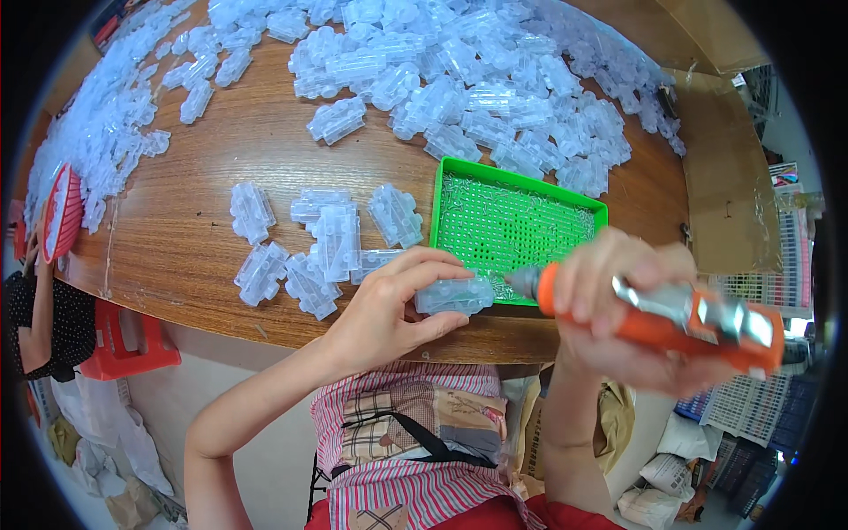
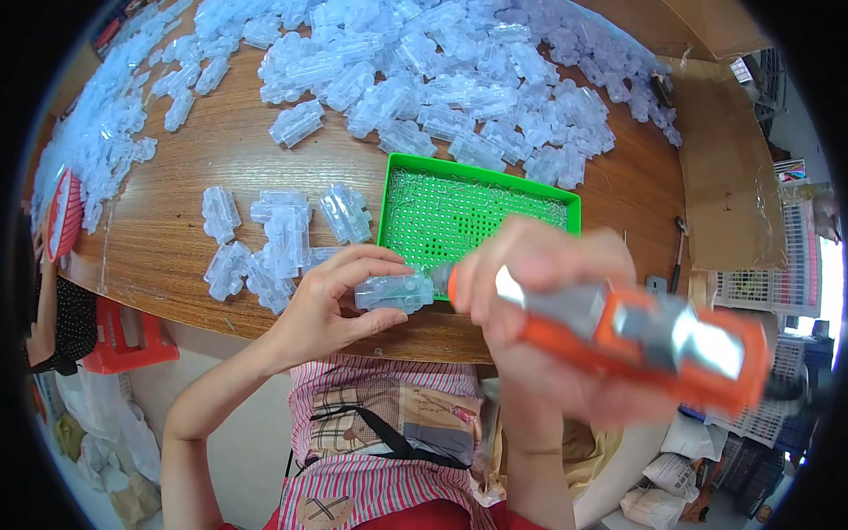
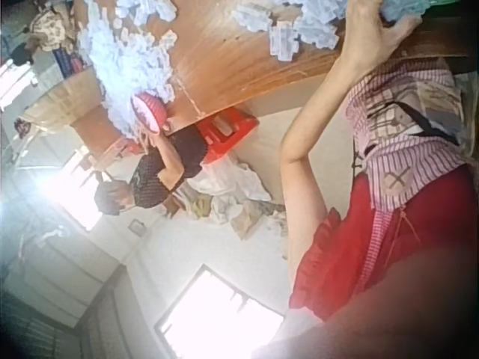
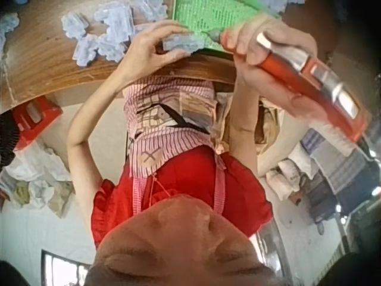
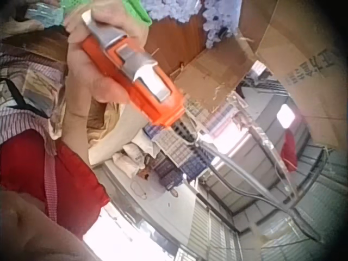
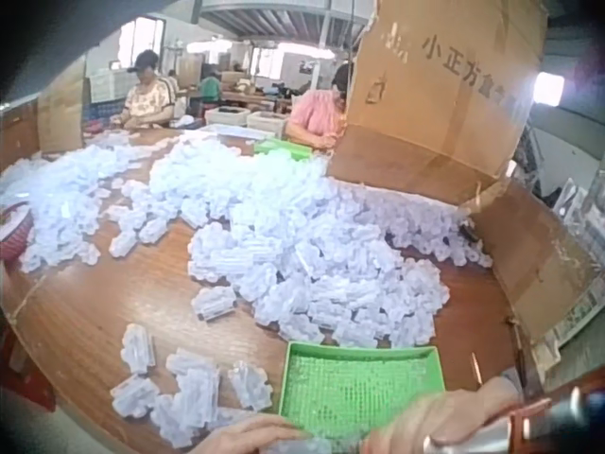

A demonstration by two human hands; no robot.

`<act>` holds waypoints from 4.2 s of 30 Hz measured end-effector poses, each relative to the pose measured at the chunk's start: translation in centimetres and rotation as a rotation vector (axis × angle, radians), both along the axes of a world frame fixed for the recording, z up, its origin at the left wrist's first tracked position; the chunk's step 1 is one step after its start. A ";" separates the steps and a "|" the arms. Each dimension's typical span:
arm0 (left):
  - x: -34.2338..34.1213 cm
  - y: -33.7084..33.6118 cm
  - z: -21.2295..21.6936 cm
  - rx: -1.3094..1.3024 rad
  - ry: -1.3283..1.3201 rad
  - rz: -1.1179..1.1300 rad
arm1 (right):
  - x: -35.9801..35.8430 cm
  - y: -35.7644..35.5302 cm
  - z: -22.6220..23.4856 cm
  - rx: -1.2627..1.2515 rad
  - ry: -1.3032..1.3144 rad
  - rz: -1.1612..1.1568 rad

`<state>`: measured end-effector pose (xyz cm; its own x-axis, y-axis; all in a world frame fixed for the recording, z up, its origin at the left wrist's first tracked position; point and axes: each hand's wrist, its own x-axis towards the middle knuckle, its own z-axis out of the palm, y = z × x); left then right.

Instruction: The person assembles plastic components by picking up a clear housing and using a power screwdriver to drive small metal pins from a green tray into it. They repeat this process for several housings, occasionally moving finished pieces aside to reach more parts from the pile.

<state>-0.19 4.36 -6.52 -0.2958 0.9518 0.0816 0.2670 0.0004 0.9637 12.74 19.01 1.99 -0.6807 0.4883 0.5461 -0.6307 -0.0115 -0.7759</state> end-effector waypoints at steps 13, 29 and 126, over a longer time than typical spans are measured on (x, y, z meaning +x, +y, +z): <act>0.0 0.1 0.4 -0.051 -0.088 0.025 | -0.8 -1.8 -0.9 0.212 -0.020 0.064; 0.4 0.2 0.7 -0.085 -0.100 0.024 | -0.8 -0.7 0.8 0.073 0.045 -0.009; -17.5 3.9 -0.4 -0.102 0.841 0.254 | -0.8 1.0 -2.4 -0.029 -0.095 -0.327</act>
